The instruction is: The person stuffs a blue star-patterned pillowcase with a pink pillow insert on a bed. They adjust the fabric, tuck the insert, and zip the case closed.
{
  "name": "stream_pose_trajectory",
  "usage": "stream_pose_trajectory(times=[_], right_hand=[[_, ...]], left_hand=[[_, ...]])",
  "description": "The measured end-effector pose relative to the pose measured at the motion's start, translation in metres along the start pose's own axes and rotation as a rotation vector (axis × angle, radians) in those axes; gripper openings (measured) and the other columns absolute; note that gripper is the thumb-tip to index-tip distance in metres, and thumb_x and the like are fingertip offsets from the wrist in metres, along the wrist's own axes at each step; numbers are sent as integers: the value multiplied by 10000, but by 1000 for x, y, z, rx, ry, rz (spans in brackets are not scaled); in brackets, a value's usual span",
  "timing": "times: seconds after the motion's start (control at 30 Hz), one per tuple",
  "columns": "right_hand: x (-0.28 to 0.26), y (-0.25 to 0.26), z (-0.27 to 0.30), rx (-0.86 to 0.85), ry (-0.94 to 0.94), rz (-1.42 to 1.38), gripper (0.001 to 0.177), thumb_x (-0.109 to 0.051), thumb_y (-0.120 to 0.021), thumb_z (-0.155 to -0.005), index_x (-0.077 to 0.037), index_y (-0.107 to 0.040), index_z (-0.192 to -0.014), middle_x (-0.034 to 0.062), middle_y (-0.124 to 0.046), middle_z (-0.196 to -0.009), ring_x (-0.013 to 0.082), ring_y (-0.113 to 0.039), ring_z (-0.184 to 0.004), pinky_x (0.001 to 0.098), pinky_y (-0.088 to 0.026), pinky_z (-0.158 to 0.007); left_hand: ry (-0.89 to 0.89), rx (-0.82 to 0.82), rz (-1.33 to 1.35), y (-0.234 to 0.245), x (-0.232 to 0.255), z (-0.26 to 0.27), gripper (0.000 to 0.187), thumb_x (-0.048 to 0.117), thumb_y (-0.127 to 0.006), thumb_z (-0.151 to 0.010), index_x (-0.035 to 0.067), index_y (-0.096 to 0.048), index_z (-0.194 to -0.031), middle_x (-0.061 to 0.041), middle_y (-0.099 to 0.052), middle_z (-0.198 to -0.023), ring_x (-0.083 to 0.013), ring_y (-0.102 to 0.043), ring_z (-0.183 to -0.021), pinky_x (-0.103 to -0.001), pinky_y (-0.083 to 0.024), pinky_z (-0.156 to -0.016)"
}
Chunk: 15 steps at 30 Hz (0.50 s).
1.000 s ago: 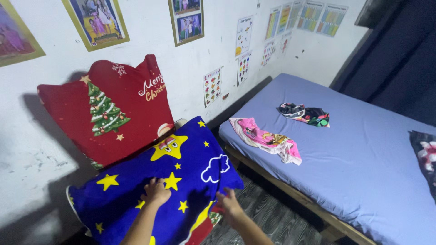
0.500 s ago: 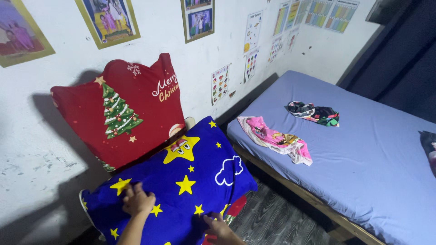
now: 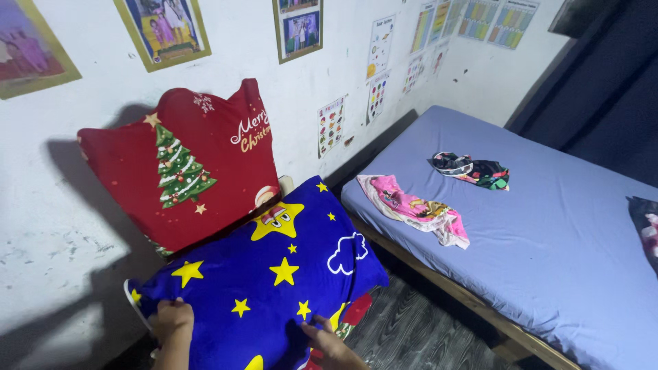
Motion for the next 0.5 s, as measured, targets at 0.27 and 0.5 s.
stream_pose_trajectory(times=[0.27,0.5], right_hand=[[-3,1,23,-99,186,-63,867,-472,-759,-866,-300,-282,-1570,67,-458,-1606,315,-364,-1486,586,-264,-1188],[-25,-26,61,165,134,-134,1007,-463,-754,-821,-373,-111,-1591,109,-430,-1557,355,-469,-1403,609,-323,-1146]], left_hand=[[-285,48,89,4,33,-24,355,286,-611,-903,34,-707,-1135,-281,-716,-1105,-472,-689,-1049,-529,-542,-935],[-448,70,353,26,83,2,324,260,-553,-947,1,-699,-1076,-293,-706,-1084,-473,-669,-1071,-519,-511,-945]])
Point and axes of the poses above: each hand's wrist, its own z-axis away from the middle knuckle, its own y-axis out of the back of the hand, x = y × z, the point moved 3 cm from there along -z, towards the middle knuckle
